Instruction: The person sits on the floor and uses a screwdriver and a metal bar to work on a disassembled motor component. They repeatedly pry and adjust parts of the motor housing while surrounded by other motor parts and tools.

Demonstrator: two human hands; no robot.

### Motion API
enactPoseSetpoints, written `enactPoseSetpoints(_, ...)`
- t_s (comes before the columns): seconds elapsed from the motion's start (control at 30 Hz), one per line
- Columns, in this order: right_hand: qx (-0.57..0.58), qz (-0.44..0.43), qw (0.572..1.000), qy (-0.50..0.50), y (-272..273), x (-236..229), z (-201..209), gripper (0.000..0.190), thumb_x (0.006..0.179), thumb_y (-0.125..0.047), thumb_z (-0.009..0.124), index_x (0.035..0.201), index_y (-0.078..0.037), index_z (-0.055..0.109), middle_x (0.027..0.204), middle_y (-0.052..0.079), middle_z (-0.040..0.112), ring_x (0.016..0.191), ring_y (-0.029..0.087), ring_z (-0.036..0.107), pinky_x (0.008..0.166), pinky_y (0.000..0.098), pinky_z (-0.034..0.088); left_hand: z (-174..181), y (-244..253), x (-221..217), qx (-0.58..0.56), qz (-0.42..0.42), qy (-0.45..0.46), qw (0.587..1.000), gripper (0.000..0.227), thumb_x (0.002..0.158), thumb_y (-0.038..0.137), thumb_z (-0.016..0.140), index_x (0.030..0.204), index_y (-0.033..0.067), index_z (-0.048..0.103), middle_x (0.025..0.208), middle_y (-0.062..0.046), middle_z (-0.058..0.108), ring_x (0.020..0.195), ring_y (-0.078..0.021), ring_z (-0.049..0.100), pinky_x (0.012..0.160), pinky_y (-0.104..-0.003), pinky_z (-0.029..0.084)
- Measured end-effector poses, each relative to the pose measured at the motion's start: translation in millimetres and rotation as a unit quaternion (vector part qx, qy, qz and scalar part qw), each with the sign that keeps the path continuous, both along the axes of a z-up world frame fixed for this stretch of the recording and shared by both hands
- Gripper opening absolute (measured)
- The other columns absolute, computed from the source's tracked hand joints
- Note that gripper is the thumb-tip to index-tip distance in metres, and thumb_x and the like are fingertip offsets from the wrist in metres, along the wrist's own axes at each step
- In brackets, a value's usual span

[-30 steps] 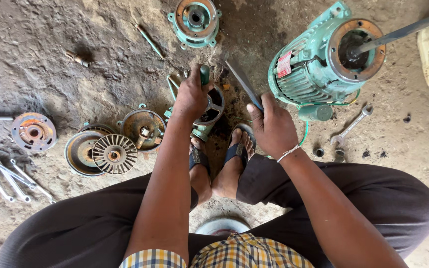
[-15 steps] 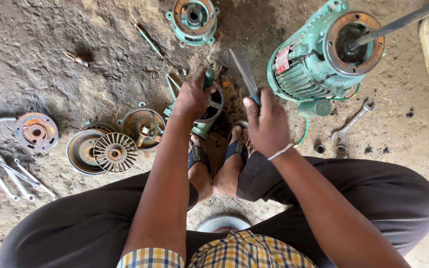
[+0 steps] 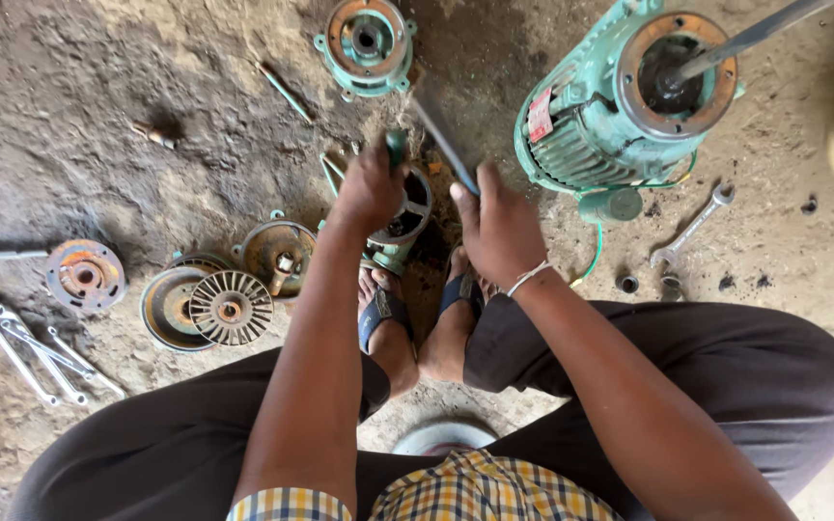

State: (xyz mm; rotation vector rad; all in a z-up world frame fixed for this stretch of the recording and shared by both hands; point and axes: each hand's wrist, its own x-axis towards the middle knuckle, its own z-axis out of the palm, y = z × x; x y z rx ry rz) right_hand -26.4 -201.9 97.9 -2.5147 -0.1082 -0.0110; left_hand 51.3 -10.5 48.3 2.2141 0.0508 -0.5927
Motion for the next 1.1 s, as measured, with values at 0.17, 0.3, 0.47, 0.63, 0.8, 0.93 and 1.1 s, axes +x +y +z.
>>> enactPoseSetpoints(0.17,-0.001,0.007,1.0,0.014,-2.9,-5.8,-13.8,0.035,0.11,-0.035,0.054,0.114,-0.001,0.047,0.076,0.023,0.064,0.07,0.048,0.064,0.059,0.0573,0.046,-10.0,-2.9,-3.2,0.071,-0.049,0.024,0.996,0.067,0.099,0.013,0.052,0.159,0.0039,0.024,0.123,-0.024,0.067,0.11,-0.0355,0.068,0.103,-0.045,0.053)
enactPoseSetpoints(0.3,0.072,-0.033,0.991,-0.104,-4.3,-5.4,-27.4,0.031,0.114,-0.03,0.052,0.12,-0.001,0.046,0.081,0.024,0.063,0.068,0.047,0.063,0.059,0.0549,0.046,-24.5,-0.9,3.3,0.075,-0.089,-0.005,0.993,0.061,0.097,0.015,0.057,0.155,0.009,0.037,0.124,-0.023,0.068,0.115,-0.0368,0.066,0.104,-0.046,0.052)
enactPoseSetpoints(0.47,0.013,0.01,0.996,0.092,3.2,-4.1,-33.2,0.036,0.106,-0.03,0.053,0.122,0.001,0.044,0.07,0.02,0.064,0.058,0.042,0.067,0.049,0.0506,0.049,-22.6,-13.7,11.5,0.176,-0.183,0.039,0.966,0.048,0.108,0.025,0.055,0.145,-0.0011,0.042,0.131,-0.027,0.059,0.115,-0.0383,0.064,0.096,-0.05,0.055)
enactPoseSetpoints(0.63,0.069,-0.054,0.996,0.007,-9.2,-0.3,-19.2,0.035,0.108,-0.029,0.056,0.119,0.003,0.047,0.071,0.023,0.063,0.06,0.044,0.065,0.05,0.0522,0.047,0.5,-9.4,14.3,0.077,-0.129,0.019,0.989,0.046,0.1,0.012,0.057,0.145,0.0145,0.05,0.129,-0.016,0.064,0.107,-0.0293,0.067,0.095,-0.044,0.057)
enactPoseSetpoints(0.8,0.125,-0.094,0.988,-0.016,-14.1,-20.7,11.5,0.027,0.106,-0.025,0.058,0.113,-0.001,0.049,0.075,0.023,0.063,0.065,0.046,0.064,0.053,0.0532,0.044,27.3,-11.3,3.8,0.096,-0.13,0.054,0.985,0.047,0.102,0.016,0.058,0.148,0.0173,0.049,0.117,-0.016,0.07,0.097,-0.0277,0.07,0.089,-0.044,0.059)
enactPoseSetpoints(0.93,0.133,-0.136,0.982,-0.022,-7.2,-51.2,9.0,0.025,0.109,-0.026,0.058,0.104,-0.003,0.048,0.075,0.024,0.061,0.069,0.046,0.064,0.055,0.051,0.044,22.0,-15.6,0.2,0.124,-0.17,0.015,0.978,0.051,0.099,0.015,0.061,0.149,0.0209,0.048,0.117,-0.017,0.068,0.098,-0.0291,0.069,0.089,-0.046,0.057)
enactPoseSetpoints(1.1,0.182,-0.19,0.965,0.005,-19.9,-65.1,-2.7,0.025,0.109,-0.028,0.053,0.101,-0.005,0.047,0.069,0.013,0.059,0.053,0.026,0.061,0.048,0.0424,0.043,15.7,-19.8,1.9,0.158,-0.222,0.007,0.962,0.054,0.097,0.003,0.056,0.147,0.0231,0.052,0.123,-0.018,0.068,0.115,-0.0357,0.067,0.094,-0.052,0.054)
